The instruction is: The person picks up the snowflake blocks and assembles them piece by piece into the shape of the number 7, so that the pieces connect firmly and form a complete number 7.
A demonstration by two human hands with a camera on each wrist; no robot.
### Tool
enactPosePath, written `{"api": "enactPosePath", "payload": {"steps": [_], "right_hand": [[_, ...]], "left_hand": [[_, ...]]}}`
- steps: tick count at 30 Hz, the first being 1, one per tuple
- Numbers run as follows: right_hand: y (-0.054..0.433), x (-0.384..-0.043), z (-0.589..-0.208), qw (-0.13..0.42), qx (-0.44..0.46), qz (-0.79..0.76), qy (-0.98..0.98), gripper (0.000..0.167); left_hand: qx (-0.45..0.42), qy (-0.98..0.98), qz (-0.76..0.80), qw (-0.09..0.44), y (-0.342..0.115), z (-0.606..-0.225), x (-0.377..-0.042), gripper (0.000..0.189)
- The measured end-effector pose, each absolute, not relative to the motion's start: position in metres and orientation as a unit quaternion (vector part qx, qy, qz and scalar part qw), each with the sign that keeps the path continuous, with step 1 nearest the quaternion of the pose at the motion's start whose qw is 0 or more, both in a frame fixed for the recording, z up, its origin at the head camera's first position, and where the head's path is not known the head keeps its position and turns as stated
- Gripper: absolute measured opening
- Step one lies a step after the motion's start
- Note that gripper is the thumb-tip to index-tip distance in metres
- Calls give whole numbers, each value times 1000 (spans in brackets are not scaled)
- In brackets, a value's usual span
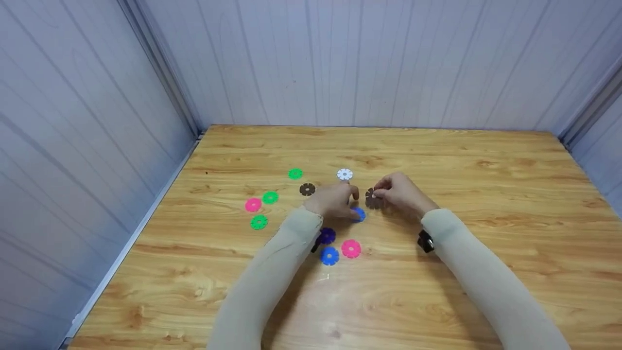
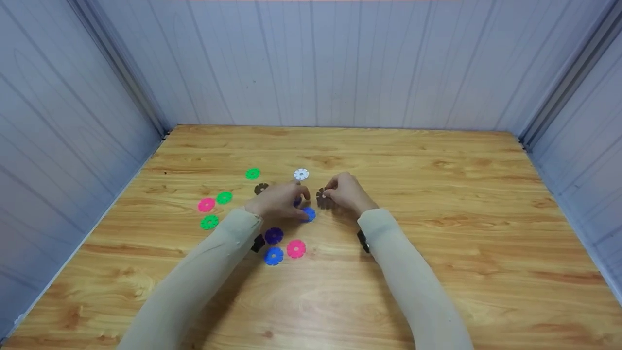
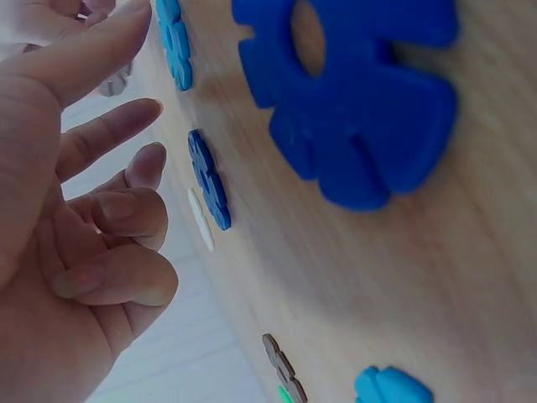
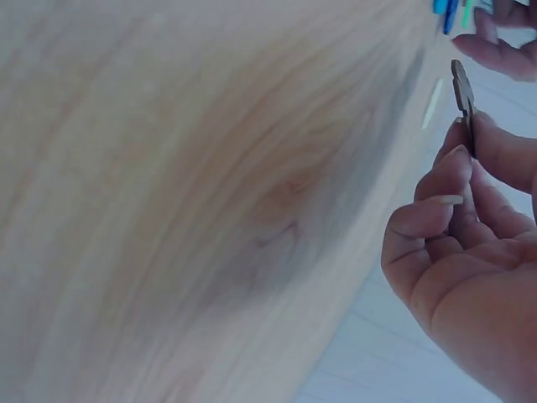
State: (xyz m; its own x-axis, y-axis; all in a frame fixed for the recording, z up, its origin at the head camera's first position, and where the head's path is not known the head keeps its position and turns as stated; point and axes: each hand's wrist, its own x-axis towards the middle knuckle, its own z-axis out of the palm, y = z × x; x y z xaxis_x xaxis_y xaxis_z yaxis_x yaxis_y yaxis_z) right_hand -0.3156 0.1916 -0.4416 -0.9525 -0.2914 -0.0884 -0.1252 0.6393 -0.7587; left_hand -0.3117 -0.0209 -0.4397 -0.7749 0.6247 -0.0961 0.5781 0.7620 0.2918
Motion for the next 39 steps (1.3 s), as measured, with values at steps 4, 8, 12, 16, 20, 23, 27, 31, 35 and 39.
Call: {"api": "enactPosePath", "payload": {"steps": [4,8,12,16,20,23,27,31,35,39], "right_hand": [[195,-313,-441,110,-101,-430,890,19],[198,-311,-441,117,-91,-451,880,19],[198,-308,-442,134,-77,-494,856,16],[201,-307,-442,139,-71,-521,839,16],[203,-307,-440,124,-76,-527,837,20],[203,-307,-439,114,-77,-534,834,23],[203,-306,-439,107,-75,-554,822,26],[204,-304,-438,106,-73,-575,808,27],[205,-301,-435,99,-74,-594,795,27],[204,-298,-432,87,-85,-611,782,25]], "left_hand": [[326,934,113,90,-20,-441,-312,47],[321,934,119,100,-21,-441,-311,45],[315,932,135,120,-21,-441,-310,39],[314,926,166,128,-20,-442,-308,35],[324,916,208,111,-21,-441,-306,29],[316,908,263,82,-24,-440,-304,18],[285,888,359,29,-28,-441,-303,11],[261,858,443,-5,-30,-442,-301,12],[270,831,485,-27,-31,-440,-301,8],[292,822,486,-55,-32,-437,-303,3]]}}
